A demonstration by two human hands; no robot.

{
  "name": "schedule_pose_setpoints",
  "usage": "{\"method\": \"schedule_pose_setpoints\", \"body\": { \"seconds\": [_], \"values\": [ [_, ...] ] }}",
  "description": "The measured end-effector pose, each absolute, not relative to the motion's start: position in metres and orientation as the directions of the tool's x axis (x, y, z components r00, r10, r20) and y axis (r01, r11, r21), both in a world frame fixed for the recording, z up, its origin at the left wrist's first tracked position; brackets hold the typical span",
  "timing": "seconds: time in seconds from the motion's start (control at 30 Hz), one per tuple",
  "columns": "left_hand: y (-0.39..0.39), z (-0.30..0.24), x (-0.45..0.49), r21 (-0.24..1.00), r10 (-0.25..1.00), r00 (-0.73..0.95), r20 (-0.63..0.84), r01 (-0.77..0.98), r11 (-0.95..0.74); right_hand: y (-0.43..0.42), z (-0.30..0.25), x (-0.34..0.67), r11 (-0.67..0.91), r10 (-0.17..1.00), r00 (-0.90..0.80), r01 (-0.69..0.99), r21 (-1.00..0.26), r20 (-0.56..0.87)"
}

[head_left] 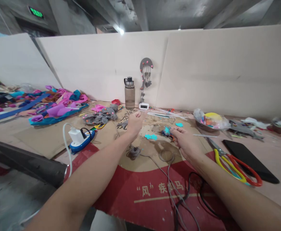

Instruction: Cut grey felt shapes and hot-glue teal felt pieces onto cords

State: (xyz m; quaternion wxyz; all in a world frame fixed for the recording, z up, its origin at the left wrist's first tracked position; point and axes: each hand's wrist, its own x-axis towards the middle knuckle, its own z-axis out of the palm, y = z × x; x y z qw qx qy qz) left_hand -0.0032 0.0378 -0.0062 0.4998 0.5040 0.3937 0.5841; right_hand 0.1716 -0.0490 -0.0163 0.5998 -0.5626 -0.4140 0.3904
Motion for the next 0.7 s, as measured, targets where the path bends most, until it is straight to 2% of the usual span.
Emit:
{"method": "schedule_pose_setpoints", "body": {
  "seconds": [0.17, 0.5, 0.7],
  "values": [
    [0.0329, 0.0039, -0.0058, 0.954, 0.975, 0.084, 0.204, -0.242, -0.178, -0.0482, -0.0199, 0.1714, 0.081, 0.937, 0.34, -0.004, -0.997, 0.075],
    [0.0365, -0.0022, -0.011, 0.957, 0.977, 0.036, 0.21, -0.213, -0.198, -0.0477, -0.0263, 0.1689, 0.049, 0.945, 0.325, -0.022, -0.999, 0.039],
    [0.039, -0.0037, -0.0098, 0.959, 0.972, 0.029, 0.234, -0.17, -0.226, -0.0487, -0.0239, 0.1684, 0.089, 0.942, 0.323, 0.015, -0.996, 0.089]
  ]
}}
